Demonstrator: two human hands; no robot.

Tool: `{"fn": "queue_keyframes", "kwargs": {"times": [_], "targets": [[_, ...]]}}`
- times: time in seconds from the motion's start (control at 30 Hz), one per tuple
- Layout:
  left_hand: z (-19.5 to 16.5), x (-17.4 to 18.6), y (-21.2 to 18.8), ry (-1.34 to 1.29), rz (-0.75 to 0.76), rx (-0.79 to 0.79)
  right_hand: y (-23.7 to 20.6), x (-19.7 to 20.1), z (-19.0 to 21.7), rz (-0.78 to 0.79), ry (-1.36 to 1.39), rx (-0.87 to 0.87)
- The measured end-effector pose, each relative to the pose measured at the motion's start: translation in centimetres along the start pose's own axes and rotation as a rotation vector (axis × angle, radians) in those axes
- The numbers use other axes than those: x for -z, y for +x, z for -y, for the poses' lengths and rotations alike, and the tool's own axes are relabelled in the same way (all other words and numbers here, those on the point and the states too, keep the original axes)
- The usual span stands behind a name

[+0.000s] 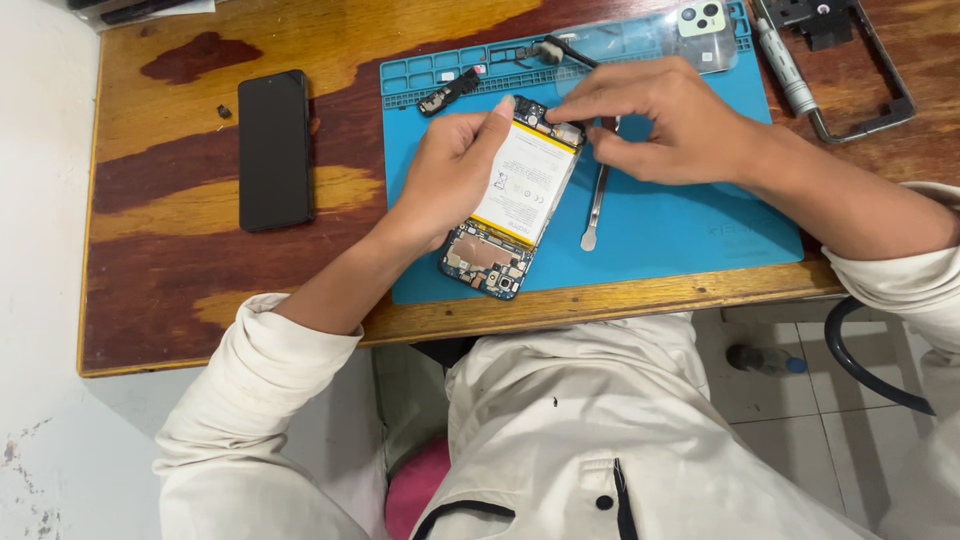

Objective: The person works on a disassembled smartphone, repeatedly connecting and disconnecting small ribbon cables and flex connectors on the logic board. They use a plastic spudger and tweezers to manipulate the connectors and reposition components while the phone remains open on a blue mat.

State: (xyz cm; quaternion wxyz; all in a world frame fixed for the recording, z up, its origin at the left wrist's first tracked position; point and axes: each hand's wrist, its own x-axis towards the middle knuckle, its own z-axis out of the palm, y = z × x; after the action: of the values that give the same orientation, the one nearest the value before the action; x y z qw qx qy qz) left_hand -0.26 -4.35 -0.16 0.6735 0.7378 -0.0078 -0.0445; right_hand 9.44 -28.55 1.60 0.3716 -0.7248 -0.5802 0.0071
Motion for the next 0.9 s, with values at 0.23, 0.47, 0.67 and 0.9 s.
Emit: {"fn": "queue_keyframes", "kwargs": {"times": [0.23,0.47,0.67,0.9], "targets": [[0.0,0.2,0.0,-0.011,0.037,0.025,-0.1,-0.1,-0.1,0.005,-0.073,0.079],[0.4,0.7,0.0,0.044,0.09,-0.05,0.0,-0.2,1.0,0.04,-0.105,0.121],[-0.8,3.1,0.9,0.393,0.184,-0.197,0.4,-0.5,2.5,0.119,-0.177,0.187],[-2.2,3.5,2.2,0.76,0.239,-0.186,0.9,0.1,2.7,0.181,-0.352,0.235]]}}
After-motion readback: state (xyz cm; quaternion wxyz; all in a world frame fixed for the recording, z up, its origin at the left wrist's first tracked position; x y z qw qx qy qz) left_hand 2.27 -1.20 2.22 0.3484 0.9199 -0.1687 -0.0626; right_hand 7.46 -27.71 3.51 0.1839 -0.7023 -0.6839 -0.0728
